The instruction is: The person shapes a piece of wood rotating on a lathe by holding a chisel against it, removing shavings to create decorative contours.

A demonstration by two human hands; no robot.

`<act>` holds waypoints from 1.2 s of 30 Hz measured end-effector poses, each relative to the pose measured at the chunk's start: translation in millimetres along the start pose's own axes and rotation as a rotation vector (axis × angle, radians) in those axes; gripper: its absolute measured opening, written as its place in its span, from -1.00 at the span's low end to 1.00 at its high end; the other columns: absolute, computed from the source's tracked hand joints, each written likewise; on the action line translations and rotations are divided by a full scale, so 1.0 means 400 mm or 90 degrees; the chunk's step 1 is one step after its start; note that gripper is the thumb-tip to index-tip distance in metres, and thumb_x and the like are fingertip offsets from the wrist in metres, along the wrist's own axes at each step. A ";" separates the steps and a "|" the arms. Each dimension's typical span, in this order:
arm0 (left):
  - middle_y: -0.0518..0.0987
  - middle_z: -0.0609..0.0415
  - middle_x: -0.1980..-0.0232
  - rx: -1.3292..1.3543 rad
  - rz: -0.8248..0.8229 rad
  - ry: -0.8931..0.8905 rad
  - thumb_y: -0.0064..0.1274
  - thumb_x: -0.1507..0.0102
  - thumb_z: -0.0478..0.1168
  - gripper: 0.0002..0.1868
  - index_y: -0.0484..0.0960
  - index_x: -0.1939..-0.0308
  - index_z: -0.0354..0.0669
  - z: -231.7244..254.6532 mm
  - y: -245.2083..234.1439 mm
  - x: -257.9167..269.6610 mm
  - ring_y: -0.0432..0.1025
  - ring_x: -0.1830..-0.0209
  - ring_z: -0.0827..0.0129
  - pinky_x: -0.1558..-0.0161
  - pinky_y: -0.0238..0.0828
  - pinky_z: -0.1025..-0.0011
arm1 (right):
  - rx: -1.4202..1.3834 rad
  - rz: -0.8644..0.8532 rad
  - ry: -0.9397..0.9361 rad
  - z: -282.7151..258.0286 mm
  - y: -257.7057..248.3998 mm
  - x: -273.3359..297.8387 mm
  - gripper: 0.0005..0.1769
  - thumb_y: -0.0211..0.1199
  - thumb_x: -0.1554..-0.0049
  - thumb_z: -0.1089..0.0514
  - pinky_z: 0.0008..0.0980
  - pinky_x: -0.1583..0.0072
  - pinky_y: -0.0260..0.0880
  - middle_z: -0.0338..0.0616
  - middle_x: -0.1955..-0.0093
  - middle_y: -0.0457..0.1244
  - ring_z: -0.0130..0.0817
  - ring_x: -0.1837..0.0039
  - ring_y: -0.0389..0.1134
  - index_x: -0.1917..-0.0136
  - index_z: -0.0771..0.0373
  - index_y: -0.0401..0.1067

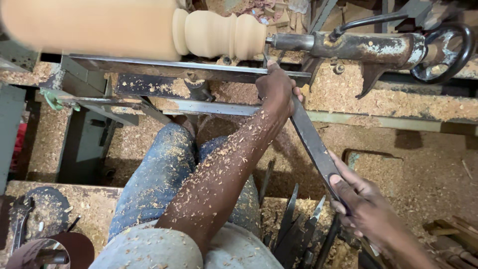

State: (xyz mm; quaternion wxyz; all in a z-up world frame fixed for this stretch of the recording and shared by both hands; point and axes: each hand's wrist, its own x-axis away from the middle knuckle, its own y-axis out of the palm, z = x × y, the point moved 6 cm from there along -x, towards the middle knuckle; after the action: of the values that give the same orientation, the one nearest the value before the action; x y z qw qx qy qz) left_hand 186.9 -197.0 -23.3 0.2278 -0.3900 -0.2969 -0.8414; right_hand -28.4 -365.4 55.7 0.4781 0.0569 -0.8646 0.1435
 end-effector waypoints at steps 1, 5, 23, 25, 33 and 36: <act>0.30 0.01 0.61 0.001 0.001 0.001 -0.27 -0.42 0.16 -0.42 0.31 0.35 -0.35 0.000 0.000 0.002 0.20 0.80 0.31 0.75 0.17 0.25 | -0.004 0.002 0.007 -0.001 0.002 0.003 -0.29 0.00 -0.27 -0.08 -0.42 0.56 0.03 -0.21 0.53 0.09 -0.42 0.55 0.01 -0.64 -0.42 -0.05; 0.30 0.00 0.62 0.001 -0.011 0.004 -0.29 -0.42 0.15 -0.42 0.31 0.35 -0.36 0.007 0.005 0.002 0.20 0.80 0.30 0.74 0.18 0.24 | -0.007 -0.004 -0.010 -0.002 0.003 -0.003 -0.22 0.00 -0.22 -0.07 -0.42 0.56 0.05 -0.22 0.53 0.11 -0.42 0.55 0.03 -0.66 -0.42 -0.06; 0.30 -0.05 0.62 0.033 -0.031 -0.013 -0.39 -0.43 0.22 -0.38 0.27 0.29 -0.37 -0.032 0.044 0.002 0.21 0.77 0.24 0.73 0.21 0.25 | 0.080 0.088 0.065 0.000 -0.100 -0.049 -0.35 0.10 -0.24 -0.14 -0.37 0.37 0.14 -0.10 0.43 0.16 -0.34 0.41 0.08 -0.56 -0.56 0.08; 0.33 -0.08 0.62 0.026 -0.006 0.002 -0.39 -0.43 0.20 -0.36 0.29 0.30 -0.42 -0.038 0.043 -0.007 0.22 0.77 0.23 0.73 0.23 0.26 | 0.192 0.094 0.085 -0.002 -0.119 -0.057 -0.37 0.07 -0.27 -0.23 -0.34 0.37 0.18 -0.05 0.40 0.25 -0.30 0.42 0.10 -0.57 -0.54 0.04; 0.31 -0.07 0.61 0.072 -0.002 0.010 -0.37 -0.40 0.22 -0.39 0.31 0.28 -0.35 -0.047 0.050 -0.035 0.21 0.76 0.20 0.70 0.23 0.19 | 0.266 0.102 0.072 -0.020 -0.162 -0.080 -0.30 0.02 -0.20 -0.36 -0.28 0.37 0.24 -0.25 0.19 0.23 -0.31 0.42 0.12 -0.58 -0.57 0.00; 0.28 -0.08 0.61 0.074 -0.007 0.006 -0.41 -0.39 0.28 -0.33 0.28 0.27 -0.37 -0.048 0.054 -0.033 0.20 0.76 0.18 0.69 0.23 0.15 | 0.262 0.095 0.038 -0.015 -0.171 -0.092 -0.26 0.02 -0.16 -0.34 -0.27 0.37 0.30 -0.26 -0.05 0.16 -0.34 0.42 0.18 -0.59 -0.56 0.02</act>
State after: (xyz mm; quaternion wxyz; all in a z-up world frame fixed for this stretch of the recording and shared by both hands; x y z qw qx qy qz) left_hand 197.9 -223.5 -36.9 0.2467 -0.3705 -0.3461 -0.8259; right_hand 12.5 -430.1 40.9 0.4696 0.0851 -0.8044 0.3537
